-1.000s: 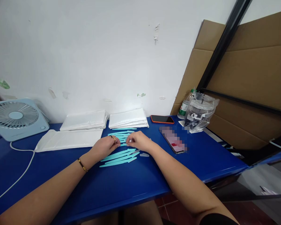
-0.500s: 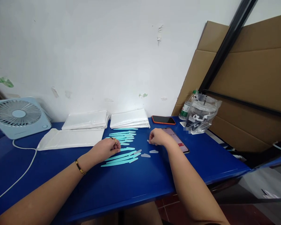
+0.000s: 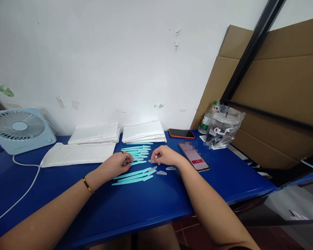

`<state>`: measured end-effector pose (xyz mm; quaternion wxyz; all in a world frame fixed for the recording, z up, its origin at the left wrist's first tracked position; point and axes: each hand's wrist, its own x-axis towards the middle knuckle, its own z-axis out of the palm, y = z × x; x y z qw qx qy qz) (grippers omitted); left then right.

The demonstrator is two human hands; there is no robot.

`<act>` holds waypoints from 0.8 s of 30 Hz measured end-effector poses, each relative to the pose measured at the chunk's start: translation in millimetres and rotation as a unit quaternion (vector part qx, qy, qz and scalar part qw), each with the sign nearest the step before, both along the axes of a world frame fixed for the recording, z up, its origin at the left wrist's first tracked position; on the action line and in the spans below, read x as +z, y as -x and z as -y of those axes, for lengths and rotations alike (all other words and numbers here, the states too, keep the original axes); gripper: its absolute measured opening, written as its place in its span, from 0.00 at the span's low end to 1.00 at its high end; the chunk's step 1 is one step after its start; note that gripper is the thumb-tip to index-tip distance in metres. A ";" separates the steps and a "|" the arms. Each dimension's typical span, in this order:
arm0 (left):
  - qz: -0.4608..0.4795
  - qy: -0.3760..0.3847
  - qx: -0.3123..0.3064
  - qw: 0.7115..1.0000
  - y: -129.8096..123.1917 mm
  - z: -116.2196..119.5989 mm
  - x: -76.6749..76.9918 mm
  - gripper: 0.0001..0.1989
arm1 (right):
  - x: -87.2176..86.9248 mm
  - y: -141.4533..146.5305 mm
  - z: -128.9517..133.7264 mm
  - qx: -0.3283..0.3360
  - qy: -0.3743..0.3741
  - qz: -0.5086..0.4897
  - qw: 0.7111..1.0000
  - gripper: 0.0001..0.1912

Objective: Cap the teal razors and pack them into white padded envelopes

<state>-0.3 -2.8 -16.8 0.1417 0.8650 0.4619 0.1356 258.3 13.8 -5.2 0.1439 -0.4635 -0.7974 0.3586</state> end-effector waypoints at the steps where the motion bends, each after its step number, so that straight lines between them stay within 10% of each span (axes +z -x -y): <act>1: 0.003 -0.003 0.007 1.000 0.6 -0.3 -0.8 0.08 | -0.3 0.5 -0.4 -0.007 0.007 -0.011 1.000 0.12; 13: 0.028 0.055 0.043 0.997 0.7 -1.0 0.0 0.06 | -16.0 7.0 -9.0 -0.005 0.042 -0.105 0.994 0.16; 24: 0.035 -0.039 0.077 0.996 -4.9 -5.3 1.8 0.08 | -12.1 21.6 -5.9 -0.032 -0.087 -0.071 0.993 0.11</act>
